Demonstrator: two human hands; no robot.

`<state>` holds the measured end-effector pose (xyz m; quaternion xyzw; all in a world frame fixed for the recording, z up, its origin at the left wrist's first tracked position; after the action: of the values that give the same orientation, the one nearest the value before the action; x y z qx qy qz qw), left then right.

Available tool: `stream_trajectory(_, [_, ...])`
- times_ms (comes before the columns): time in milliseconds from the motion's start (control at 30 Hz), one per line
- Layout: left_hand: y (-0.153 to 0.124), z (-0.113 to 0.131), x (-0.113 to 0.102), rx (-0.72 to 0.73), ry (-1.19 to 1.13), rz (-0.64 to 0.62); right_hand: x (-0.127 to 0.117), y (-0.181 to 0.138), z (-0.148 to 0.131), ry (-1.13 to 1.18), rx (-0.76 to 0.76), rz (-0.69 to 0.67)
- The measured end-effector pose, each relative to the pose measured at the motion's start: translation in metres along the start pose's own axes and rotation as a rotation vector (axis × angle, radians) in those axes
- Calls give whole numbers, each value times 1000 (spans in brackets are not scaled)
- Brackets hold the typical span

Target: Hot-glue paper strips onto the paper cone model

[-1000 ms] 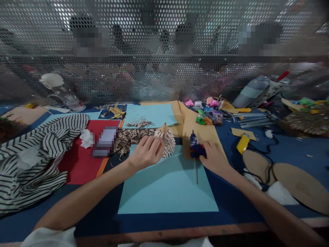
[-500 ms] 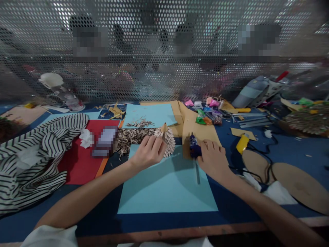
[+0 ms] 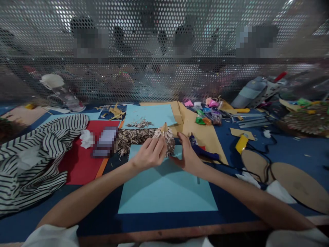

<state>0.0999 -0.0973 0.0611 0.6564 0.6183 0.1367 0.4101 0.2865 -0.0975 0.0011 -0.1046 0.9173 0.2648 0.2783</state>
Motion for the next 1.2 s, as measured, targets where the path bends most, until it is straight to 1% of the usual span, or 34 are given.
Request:
stream_trajectory(133, [-4, -1, 0, 24, 40, -15, 15, 14, 3, 98, -7, 51])
stream_trajectory(267, [-7, -1, 1, -4, 30, -27, 26, 24, 6, 160, 0, 91])
stream_trajectory(400, [-8, -2, 4, -28, -11, -3, 33, 26, 8, 169, -76, 127])
stream_trajectory(500, [-9, -3, 5, -37, -50, -1, 38, 25, 11, 131, -140, 160])
stream_trajectory(633, [-10, -3, 5, -27, -84, -16, 39, 24, 13, 84, -177, 164])
stream_trajectory(800, [-9, -3, 4, -12, -55, -4, 37, 22, 10, 76, -208, 164])
stream_trajectory(1033, [-10, -2, 0, -15, -73, -26, 35, 18, 7, 73, -161, 130])
stream_trajectory(1200, [-10, -1, 1, -13, -85, -28, 34, 18, 7, 85, -160, 129])
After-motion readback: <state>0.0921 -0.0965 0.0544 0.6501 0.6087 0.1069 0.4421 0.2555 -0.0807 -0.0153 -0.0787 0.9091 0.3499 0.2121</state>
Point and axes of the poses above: each hand's wrist, its own y-axis towards the middle knuckle, its own x-axis out of the palm, z = x × y, the point moved 1 cm from there along y, towards the middle knuckle, and after that the axes turned 9 degrees about y, right-handed, at the moved point
